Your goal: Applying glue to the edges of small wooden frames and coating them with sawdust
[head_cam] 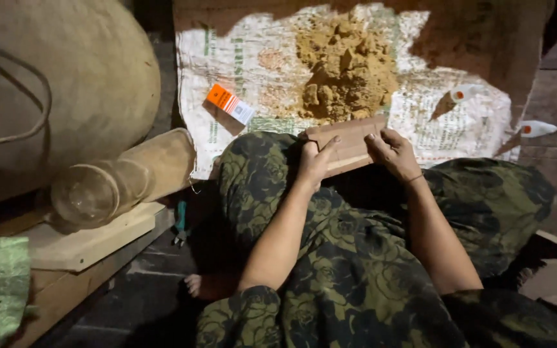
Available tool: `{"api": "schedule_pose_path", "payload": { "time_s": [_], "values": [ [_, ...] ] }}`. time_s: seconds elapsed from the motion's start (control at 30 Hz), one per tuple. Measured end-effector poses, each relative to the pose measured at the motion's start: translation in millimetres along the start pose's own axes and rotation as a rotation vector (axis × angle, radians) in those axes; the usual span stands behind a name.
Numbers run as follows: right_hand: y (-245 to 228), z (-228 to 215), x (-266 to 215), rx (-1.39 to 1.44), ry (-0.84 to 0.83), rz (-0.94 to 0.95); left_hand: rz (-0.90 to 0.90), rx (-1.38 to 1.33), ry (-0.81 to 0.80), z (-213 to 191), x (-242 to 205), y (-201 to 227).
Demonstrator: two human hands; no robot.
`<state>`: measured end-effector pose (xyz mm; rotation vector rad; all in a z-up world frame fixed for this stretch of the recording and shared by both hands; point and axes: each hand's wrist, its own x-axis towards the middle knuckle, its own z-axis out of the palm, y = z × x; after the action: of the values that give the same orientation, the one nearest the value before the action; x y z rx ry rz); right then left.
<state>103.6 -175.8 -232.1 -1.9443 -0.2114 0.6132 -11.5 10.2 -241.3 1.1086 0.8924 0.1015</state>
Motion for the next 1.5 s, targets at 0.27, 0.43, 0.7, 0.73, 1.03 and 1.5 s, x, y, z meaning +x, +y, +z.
{"api": "schedule_pose_path", "payload": {
  "time_s": [0.27,0.43,0.7,0.73,1.03,1.5],
  "values": [
    [-37,-49,25,-0.229,0.149,-0.117,0.052,-0.025,-0.047,7,-8,33],
    [-36,-42,70,-0.305,0.237,-0.294,0.007,-0.113,-0.088,-10,11,-4],
    [-27,-14,132,-0.559,0.260,-0.539,0.155,0.002,-0.142,-9,22,-1],
    [-21,-12,138,-0.633,0.273,-0.509,0.164,0.020,-0.170,-8,18,12],
    [-14,-20,127,-0.540,0.240,-0.503,0.128,0.037,-0.172,-7,19,7],
    [-69,-53,32,0.157,0.253,-0.161,0.218,0.197,-0.115,-2,10,27]
  ]
}}
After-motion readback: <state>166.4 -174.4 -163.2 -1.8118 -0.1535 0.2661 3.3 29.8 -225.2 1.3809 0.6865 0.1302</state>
